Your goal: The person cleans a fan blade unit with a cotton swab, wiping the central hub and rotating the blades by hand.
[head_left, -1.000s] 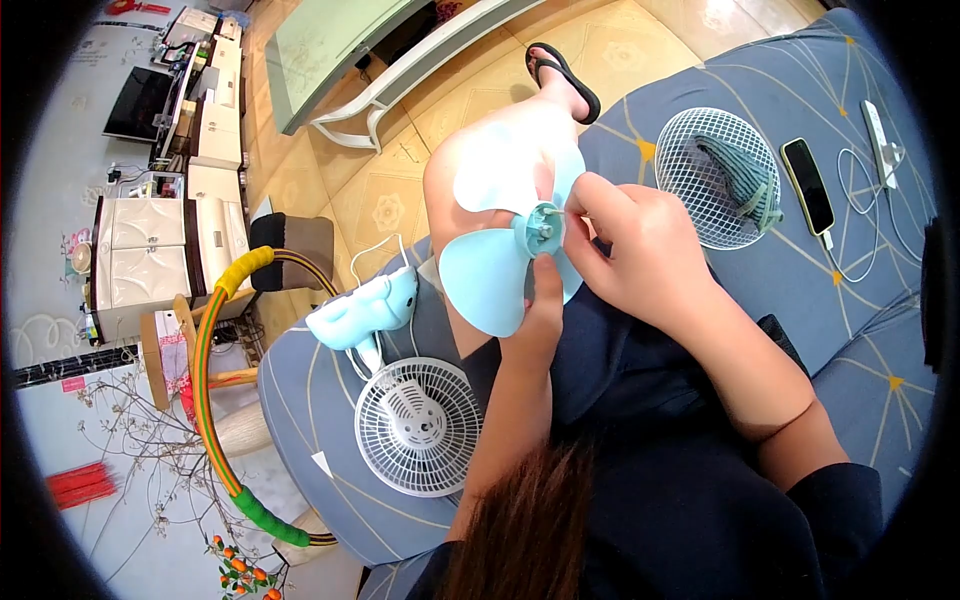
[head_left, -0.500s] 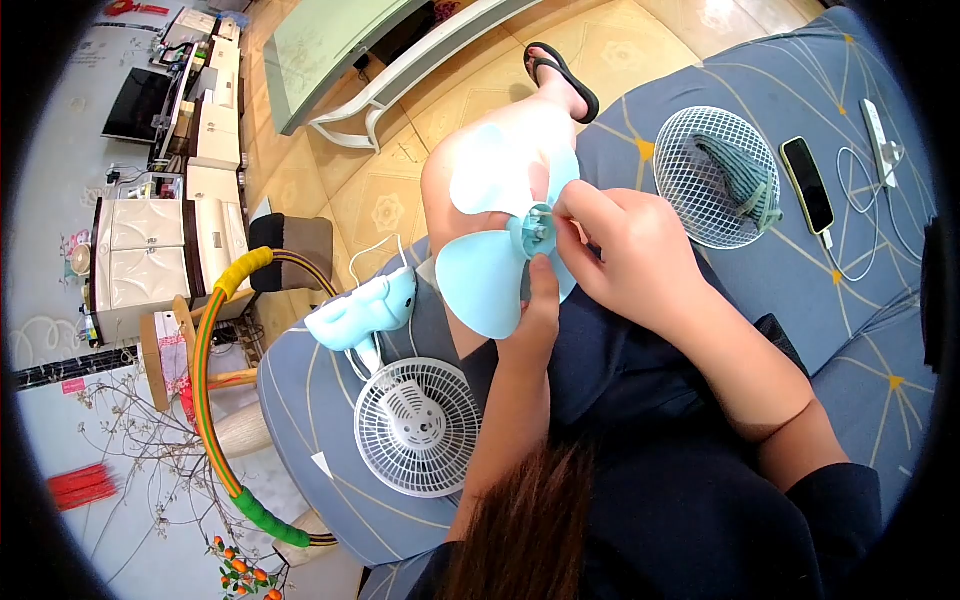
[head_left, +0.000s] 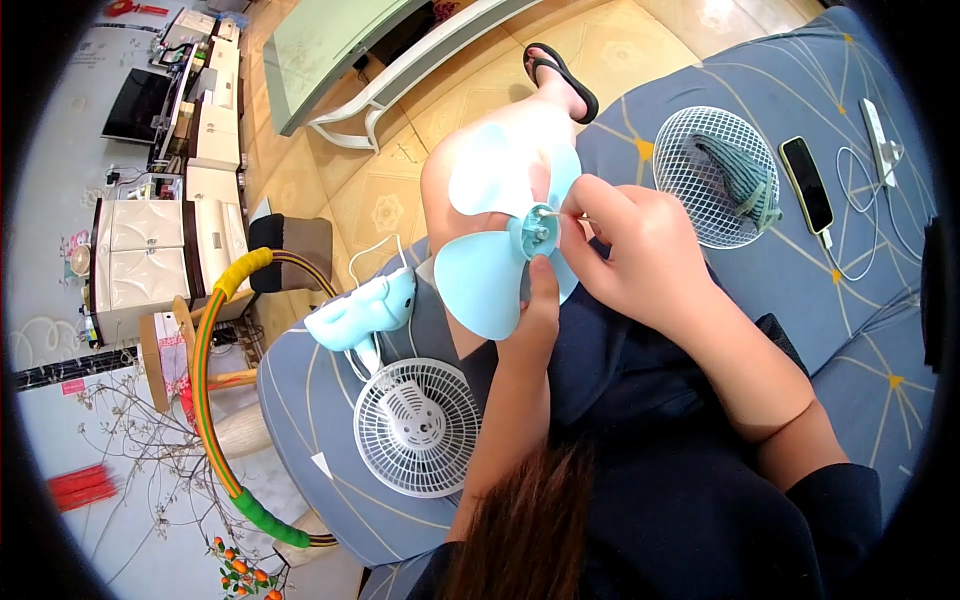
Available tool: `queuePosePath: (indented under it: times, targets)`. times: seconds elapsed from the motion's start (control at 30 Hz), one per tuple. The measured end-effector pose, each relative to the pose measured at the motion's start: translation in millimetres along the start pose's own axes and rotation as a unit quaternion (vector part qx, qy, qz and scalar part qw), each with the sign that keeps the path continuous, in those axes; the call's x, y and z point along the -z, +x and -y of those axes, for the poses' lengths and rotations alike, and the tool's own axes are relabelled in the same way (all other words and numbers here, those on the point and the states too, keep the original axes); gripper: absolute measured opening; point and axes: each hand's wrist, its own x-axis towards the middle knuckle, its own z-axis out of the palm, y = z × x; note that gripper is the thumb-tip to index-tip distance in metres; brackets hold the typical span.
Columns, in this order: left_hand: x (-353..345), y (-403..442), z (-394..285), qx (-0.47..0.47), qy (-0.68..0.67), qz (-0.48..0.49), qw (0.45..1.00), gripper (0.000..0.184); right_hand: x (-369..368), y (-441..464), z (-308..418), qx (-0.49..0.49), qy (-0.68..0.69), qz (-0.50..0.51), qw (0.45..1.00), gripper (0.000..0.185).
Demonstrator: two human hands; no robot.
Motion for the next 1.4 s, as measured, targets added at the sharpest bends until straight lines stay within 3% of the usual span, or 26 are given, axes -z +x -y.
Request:
queuePosePath:
  times: [0.63, 0.93, 1.23, 1.4]
  targets:
    - [10, -21, -12, 0.021, 0.033, 0.002, 0.999, 0.055, -2, 1, 0, -0.025, -0.097, 0.032, 0.994, 0.023]
    - [11, -25, -14, 0.019, 0.049, 0.003, 0.999, 0.055, -4, 1, -3, -0.03, -0.014, 0.044, 0.998, 0.018]
    - [12, -29, -16, 0.018, 0.058, 0.004, 0.998, 0.054, -2, 0, 0, -0.047, -0.01, 0.081, 0.996, 0.018]
    - [12, -29, -16, 0.014, 0.062, 0.003, 0.998, 0.054, -1, -2, 4, -0.01, -0.027, 0.05, 0.998, 0.02]
